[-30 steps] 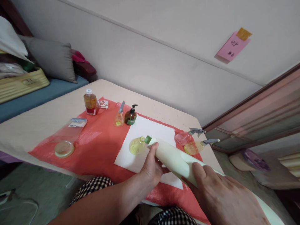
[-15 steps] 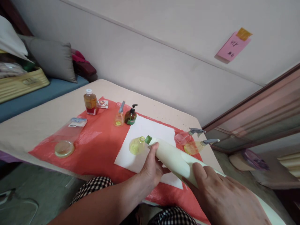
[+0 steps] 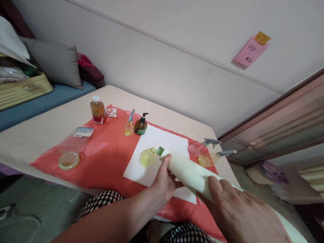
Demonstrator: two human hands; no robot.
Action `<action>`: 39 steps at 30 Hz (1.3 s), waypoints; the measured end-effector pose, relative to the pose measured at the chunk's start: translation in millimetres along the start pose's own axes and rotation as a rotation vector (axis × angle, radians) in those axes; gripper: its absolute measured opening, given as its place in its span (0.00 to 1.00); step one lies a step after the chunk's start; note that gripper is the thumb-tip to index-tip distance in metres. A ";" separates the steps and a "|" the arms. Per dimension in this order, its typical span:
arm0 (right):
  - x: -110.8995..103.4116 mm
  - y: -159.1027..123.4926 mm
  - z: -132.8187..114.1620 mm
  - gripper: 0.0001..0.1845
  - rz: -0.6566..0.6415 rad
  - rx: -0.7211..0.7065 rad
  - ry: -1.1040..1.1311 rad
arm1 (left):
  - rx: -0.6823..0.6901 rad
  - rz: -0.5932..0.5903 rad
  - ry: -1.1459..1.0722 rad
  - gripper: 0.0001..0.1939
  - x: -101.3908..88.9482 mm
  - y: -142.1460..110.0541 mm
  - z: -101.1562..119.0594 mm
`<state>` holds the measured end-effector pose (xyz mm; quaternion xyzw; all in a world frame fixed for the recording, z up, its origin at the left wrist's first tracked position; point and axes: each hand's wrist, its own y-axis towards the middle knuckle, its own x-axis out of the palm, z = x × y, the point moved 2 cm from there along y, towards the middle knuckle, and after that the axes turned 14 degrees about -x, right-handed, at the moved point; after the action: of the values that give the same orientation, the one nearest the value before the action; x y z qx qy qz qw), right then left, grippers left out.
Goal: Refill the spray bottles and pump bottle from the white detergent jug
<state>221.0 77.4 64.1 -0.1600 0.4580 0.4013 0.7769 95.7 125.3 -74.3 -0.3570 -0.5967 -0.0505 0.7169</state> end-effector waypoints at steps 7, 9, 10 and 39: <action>-3.8 0.4 -2.6 0.08 0.016 -0.159 -0.116 | -0.006 -0.005 0.004 0.29 -0.1 0.1 -0.9; -3.7 0.3 -2.6 0.08 0.010 -0.160 -0.107 | -0.006 -0.007 0.005 0.29 -0.6 0.8 -1.4; -3.9 0.3 -2.5 0.08 0.012 -0.156 -0.109 | -0.006 -0.008 0.008 0.29 -0.7 1.1 -1.6; -4.2 0.4 -2.9 0.08 0.000 -0.172 -0.136 | -0.011 -0.011 0.002 0.28 0.3 -0.6 -0.4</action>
<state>217.9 73.8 66.1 -0.1986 0.3681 0.4492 0.7895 95.8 124.7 -73.8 -0.3576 -0.5977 -0.0583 0.7152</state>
